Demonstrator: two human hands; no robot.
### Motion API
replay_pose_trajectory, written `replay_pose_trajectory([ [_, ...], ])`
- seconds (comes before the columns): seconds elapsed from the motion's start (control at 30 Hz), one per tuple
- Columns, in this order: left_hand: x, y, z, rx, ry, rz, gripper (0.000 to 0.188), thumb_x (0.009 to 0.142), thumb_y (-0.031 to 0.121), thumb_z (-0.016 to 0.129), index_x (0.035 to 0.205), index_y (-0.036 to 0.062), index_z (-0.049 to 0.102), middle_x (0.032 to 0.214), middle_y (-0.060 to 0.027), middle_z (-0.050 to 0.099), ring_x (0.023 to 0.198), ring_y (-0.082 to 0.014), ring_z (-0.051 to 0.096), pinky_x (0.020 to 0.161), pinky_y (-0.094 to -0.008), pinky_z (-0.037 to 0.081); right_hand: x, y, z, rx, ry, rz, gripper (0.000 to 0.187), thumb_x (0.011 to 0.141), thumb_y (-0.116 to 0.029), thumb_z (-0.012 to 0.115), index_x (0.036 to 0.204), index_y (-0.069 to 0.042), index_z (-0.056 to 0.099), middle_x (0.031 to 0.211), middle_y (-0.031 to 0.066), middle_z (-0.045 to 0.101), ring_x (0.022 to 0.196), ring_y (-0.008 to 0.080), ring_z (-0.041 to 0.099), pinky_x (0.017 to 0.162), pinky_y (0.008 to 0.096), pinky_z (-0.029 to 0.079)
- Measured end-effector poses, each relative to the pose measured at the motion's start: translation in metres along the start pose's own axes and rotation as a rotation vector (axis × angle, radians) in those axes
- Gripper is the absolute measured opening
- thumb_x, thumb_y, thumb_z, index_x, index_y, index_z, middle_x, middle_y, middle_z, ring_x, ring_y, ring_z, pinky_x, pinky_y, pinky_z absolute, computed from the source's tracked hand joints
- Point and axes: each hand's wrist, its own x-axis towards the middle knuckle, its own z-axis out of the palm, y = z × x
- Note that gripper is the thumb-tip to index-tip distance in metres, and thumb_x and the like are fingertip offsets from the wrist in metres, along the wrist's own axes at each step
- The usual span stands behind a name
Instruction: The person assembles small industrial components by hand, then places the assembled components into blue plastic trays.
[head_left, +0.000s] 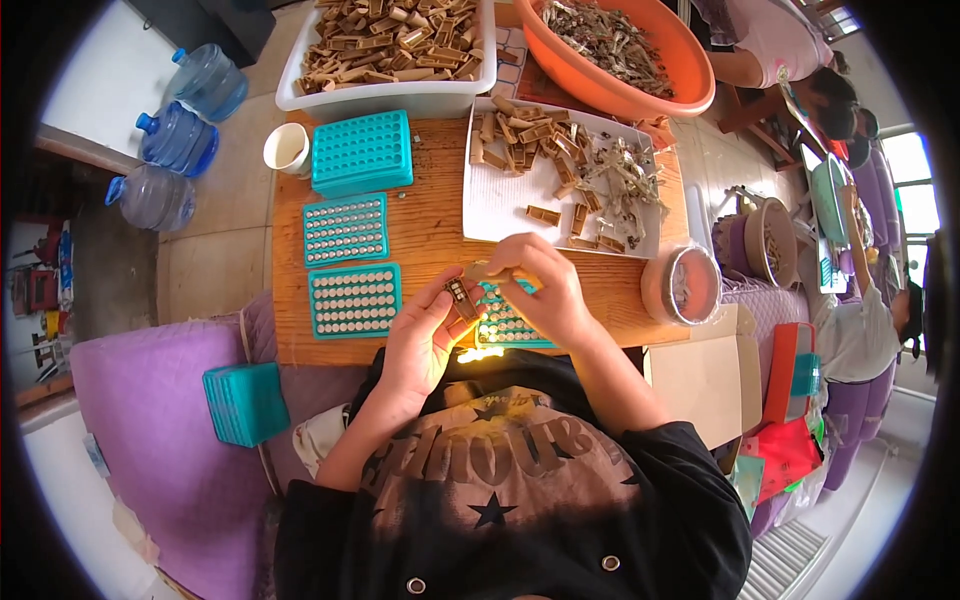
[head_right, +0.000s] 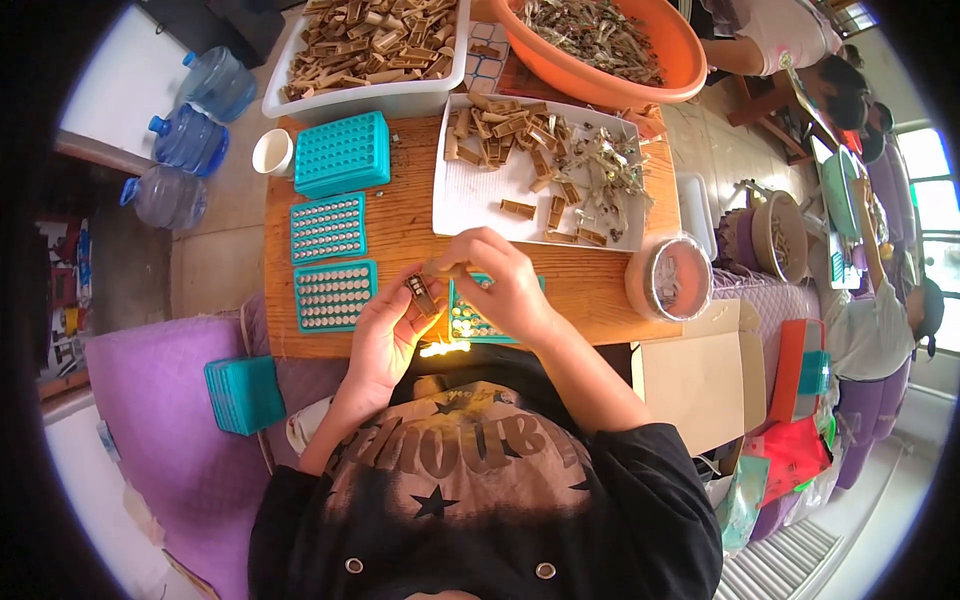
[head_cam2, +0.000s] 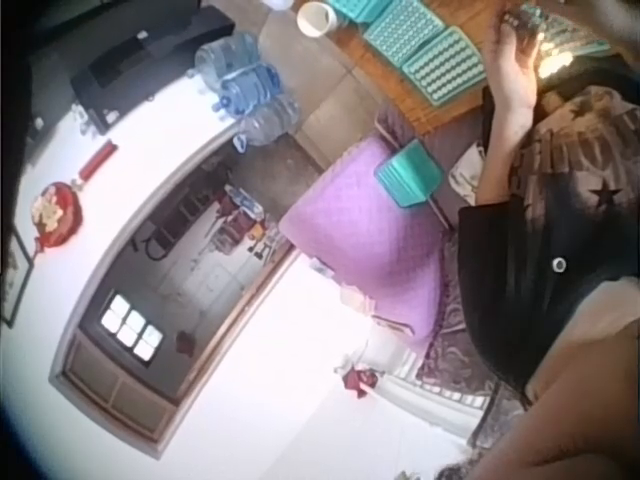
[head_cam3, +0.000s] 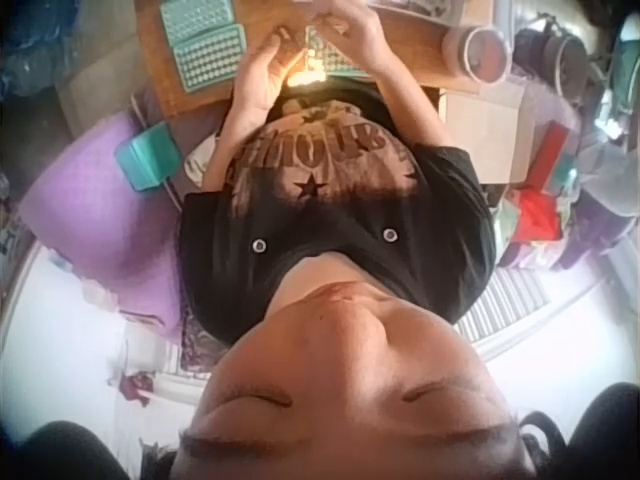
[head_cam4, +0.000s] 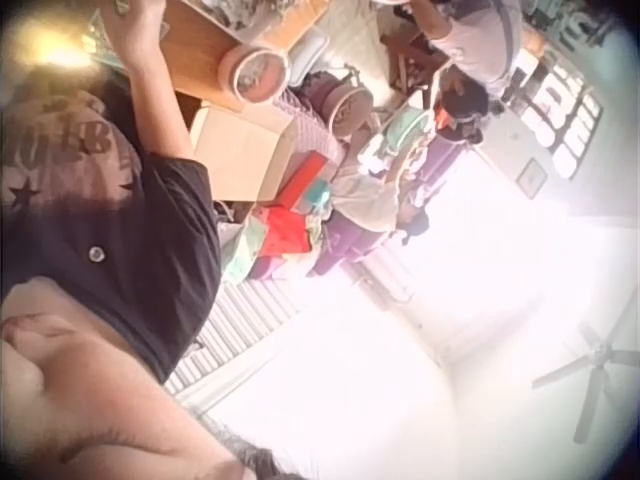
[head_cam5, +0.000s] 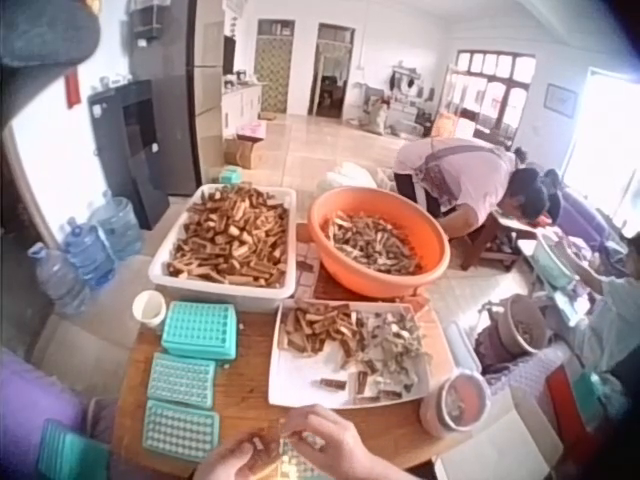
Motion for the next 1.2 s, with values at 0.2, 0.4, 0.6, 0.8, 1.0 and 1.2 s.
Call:
replay_pose_trajectory([
  [0.2,0.000,0.002,0.004,0.028,0.019,0.019,0.035,0.093,0.010,0.050,0.126,-0.0016,0.046,0.114,-0.0122,0.058,0.105,-0.0204,0.058,0.093,-0.0350,0.048,-0.024,0.005,0.010,0.602,-0.089,0.327,0.028,0.079,0.005,0.060,0.104,0.001,0.049,0.108,0.0074,0.046,0.101,0.0135,0.049,0.086,0.0251,0.042],
  [0.4,-0.002,0.001,0.006,0.140,0.055,0.012,0.032,0.092,0.009,0.051,0.123,-0.0004,0.050,0.113,-0.0097,0.059,0.102,-0.0168,0.059,0.091,-0.0319,0.049,-0.030,0.013,0.016,0.607,-0.041,0.473,0.027,0.078,0.002,0.064,0.102,0.000,0.050,0.093,0.0041,0.055,0.087,0.0106,0.055,0.078,0.0241,0.047],
  [0.6,-0.004,0.000,0.009,0.177,0.102,0.020,0.032,0.091,0.008,0.052,0.122,-0.0004,0.051,0.111,-0.0088,0.060,0.099,-0.0150,0.059,0.089,-0.0303,0.049,-0.026,-0.004,0.017,0.243,-0.040,0.461,0.031,0.077,0.006,0.063,0.105,0.001,0.051,0.089,0.0028,0.052,0.083,0.0082,0.054,0.075,0.0228,0.046],
  [0.8,-0.005,-0.002,0.005,0.217,0.095,0.062,0.034,0.092,0.007,0.051,0.125,-0.0003,0.049,0.117,-0.0104,0.058,0.104,-0.0165,0.058,0.089,-0.0306,0.049,-0.035,-0.015,0.028,0.249,0.150,0.353,0.033,0.073,0.002,0.068,0.102,0.001,0.054,0.084,0.0056,0.059,0.075,0.0129,0.059,0.070,0.0258,0.050],
  [1.0,-0.004,-0.003,0.009,0.232,0.067,0.085,0.035,0.092,0.006,0.051,0.126,0.0008,0.048,0.124,-0.0117,0.054,0.109,-0.0184,0.056,0.091,-0.0318,0.048,-0.032,-0.015,0.030,0.064,0.073,0.355,0.032,0.073,0.005,0.067,0.103,0.000,0.055,0.086,0.0044,0.058,0.079,0.0106,0.058,0.072,0.0246,0.049],
  [1.2,-0.002,-0.008,0.014,0.213,0.051,0.123,0.037,0.090,0.004,0.053,0.127,-0.0005,0.047,0.126,-0.0131,0.052,0.111,-0.0187,0.054,0.094,-0.0312,0.045,-0.030,-0.011,0.035,0.021,0.146,0.276,0.032,0.070,0.000,0.069,0.100,-0.001,0.057,0.081,0.0086,0.060,0.070,0.0183,0.058,0.064,0.0282,0.049],
])
